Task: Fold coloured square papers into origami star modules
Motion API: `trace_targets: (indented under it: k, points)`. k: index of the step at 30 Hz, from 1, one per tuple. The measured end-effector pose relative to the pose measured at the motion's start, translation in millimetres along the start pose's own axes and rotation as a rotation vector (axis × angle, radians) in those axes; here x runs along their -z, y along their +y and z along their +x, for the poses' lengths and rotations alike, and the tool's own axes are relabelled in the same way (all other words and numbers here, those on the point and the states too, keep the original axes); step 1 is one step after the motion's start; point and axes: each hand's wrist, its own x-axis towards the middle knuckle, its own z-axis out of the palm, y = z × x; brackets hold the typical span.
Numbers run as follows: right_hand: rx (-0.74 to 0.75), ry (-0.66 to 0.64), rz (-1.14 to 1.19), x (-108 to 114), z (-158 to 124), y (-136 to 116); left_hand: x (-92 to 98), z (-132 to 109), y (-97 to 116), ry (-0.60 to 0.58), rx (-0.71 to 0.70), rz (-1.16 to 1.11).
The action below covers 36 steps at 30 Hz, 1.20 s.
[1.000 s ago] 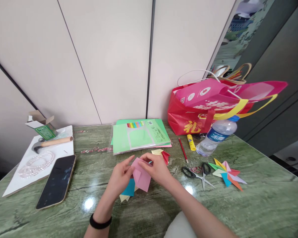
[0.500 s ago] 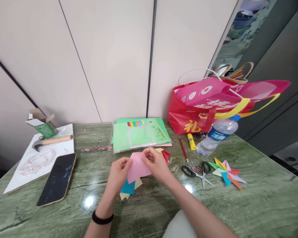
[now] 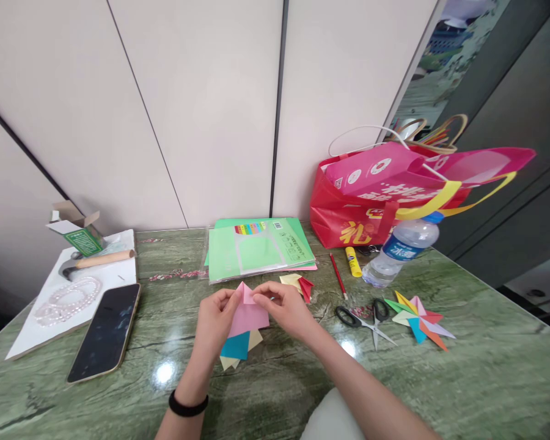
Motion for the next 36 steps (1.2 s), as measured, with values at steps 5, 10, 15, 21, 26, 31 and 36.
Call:
trace_targets:
  k: [5,10,15,21,26,31,36]
  points:
    - [-0.027,0.013,0.055,2.3,3.2,3.0,-1.0,-3.0,4.0,-0.048,0.022,-0.076]
    - [-0.106,0.002,0.209,3.3,4.2,5.1,-0.4,-2.0,2.8,-0.048,0.000,-0.065]
    - [-0.048,-0.030,0.207,4.6,3.4,1.8,-0.2,-1.9,0.8,-0.068,0.018,-0.056]
    - [-0.042,-0.015,0.181,4.9,2.8,-0.5,-1.0,-3.2,2.9,-0.106,0.046,-0.042]
    - [-0.061,0.006,0.252,4.4,3.1,2.7,-1.4,-4.0,5.5,-0.127,0.061,-0.045]
    - [-0.071,0.015,0.251,4.1,3.0,1.8,-1.0,-4.8,6.2,-0.123,0.068,-0.061]
    - [-0.108,0.042,0.253,4.5,3.3,1.3,-1.6,-6.3,8.8,-0.124,0.099,-0.097]
